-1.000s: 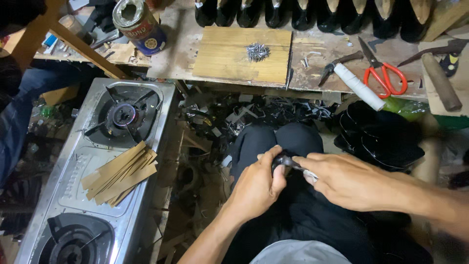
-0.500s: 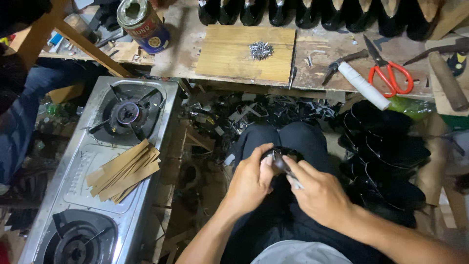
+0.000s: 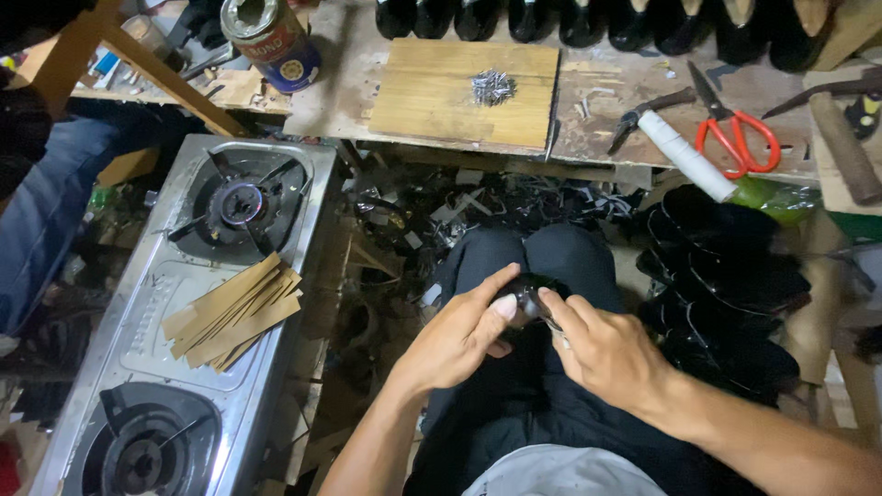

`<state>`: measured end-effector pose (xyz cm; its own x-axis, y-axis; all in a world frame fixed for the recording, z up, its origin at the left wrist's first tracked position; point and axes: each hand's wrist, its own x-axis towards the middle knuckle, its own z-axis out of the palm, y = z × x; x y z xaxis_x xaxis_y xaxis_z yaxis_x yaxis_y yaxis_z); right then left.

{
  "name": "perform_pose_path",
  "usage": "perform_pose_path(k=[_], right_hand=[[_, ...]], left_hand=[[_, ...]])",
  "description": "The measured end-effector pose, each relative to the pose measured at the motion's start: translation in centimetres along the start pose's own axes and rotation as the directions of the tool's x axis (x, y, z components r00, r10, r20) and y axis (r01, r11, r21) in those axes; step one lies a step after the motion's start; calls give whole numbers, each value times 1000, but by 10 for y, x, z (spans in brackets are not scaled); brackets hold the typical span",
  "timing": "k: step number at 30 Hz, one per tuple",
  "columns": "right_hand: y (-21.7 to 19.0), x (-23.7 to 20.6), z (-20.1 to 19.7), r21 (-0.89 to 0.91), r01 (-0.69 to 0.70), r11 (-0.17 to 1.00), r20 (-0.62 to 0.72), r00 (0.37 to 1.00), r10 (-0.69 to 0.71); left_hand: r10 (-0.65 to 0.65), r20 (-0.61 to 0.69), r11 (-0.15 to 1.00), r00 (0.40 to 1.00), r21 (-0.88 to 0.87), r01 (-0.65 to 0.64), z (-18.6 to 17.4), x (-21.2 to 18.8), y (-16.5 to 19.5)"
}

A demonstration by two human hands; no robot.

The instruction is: The person holds a black high-heeled shoe on their lap and repeatedly hammers nails along the sole edge to attach the sole. They rotate the shoe to access different sections and continue hammering until the entire perimeter is fastened.

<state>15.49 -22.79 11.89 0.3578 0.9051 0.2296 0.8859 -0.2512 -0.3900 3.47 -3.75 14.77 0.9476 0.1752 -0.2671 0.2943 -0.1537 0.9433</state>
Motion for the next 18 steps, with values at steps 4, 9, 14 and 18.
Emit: perform_pose_path(k=[4, 9, 14, 18], right_hand=[[-7, -8, 27, 87, -67, 994, -127, 989, 78], [-14, -8, -9, 147, -167, 975, 118, 982, 151], [-5, -4, -41, 135, -94, 986, 342, 939, 43], [-6, -11, 0, -13, -128, 992, 198, 972, 128]], left_hand=[[173, -253, 980, 952, 145, -139, 16, 1, -7], [322, -365, 916, 874, 352, -191, 37, -1, -20], [425, -314, 867, 849, 410, -282, 45, -6, -17], [158, -338, 971, 928, 226, -83, 35, -7, -8]])
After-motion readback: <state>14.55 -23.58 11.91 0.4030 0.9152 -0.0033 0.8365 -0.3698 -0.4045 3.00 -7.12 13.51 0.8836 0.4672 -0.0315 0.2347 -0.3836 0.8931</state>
